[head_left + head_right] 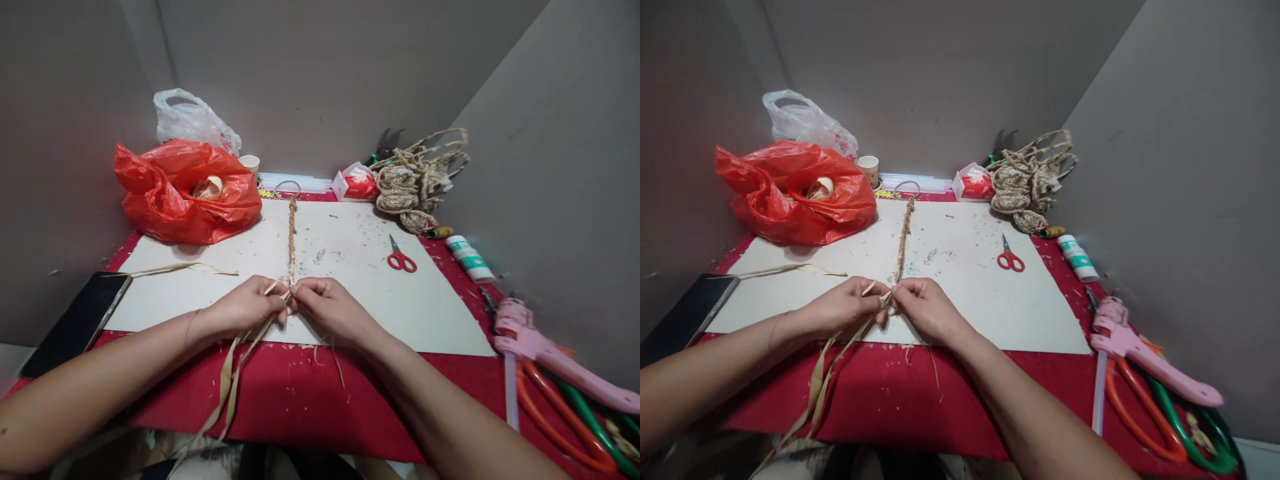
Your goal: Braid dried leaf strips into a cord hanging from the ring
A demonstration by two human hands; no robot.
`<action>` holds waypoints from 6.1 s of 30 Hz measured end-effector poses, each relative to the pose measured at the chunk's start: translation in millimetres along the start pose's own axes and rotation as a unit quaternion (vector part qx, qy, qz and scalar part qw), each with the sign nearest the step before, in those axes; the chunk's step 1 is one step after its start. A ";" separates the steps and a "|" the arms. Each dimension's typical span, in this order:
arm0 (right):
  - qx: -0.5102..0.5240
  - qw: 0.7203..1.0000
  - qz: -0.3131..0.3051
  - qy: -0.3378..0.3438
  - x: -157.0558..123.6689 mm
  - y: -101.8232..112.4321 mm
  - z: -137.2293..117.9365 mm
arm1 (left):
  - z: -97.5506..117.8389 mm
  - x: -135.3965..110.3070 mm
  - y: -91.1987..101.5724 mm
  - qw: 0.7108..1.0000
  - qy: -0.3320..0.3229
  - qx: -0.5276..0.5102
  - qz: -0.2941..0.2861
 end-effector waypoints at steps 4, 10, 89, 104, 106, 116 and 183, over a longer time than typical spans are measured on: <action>-0.078 0.995 0.059 0.013 -3.7 5.5 -4.1 | 1.2 -3.3 2.6 0.998 0.053 -0.026 -0.016; -0.016 0.998 0.058 -0.029 -1.8 5.7 5.7 | -7.4 -2.4 7.0 0.998 0.050 -0.028 -0.025; 0.202 0.979 0.004 -0.029 0.4 -9.5 7.2 | 1.9 4.4 9.5 0.987 -0.121 0.082 0.072; 0.170 0.985 0.016 -0.008 -2.0 -7.9 3.1 | 8.2 2.2 9.7 0.996 -0.030 -0.086 0.021; 0.176 0.984 0.018 -0.009 -1.9 -7.8 3.5 | 5.9 1.8 9.9 0.994 -0.027 -0.109 0.017; 0.176 0.984 -0.026 -0.018 -1.9 -7.5 3.3 | 0.4 4.4 14.0 0.994 -0.038 -0.093 0.041; -0.247 0.967 0.051 0.038 -20.0 19.8 -9.7 | -7.2 24.2 -5.6 1.000 0.004 -0.009 0.002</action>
Point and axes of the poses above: each hand's wrist, its own x-axis towards the middle knuckle, its own y-axis out of the back of the hand, z = x × y, the point moved 4 cm from there along x, towards the middle knuckle, and after that the axes turned 10 degrees about -x, right-handed, at the moved point
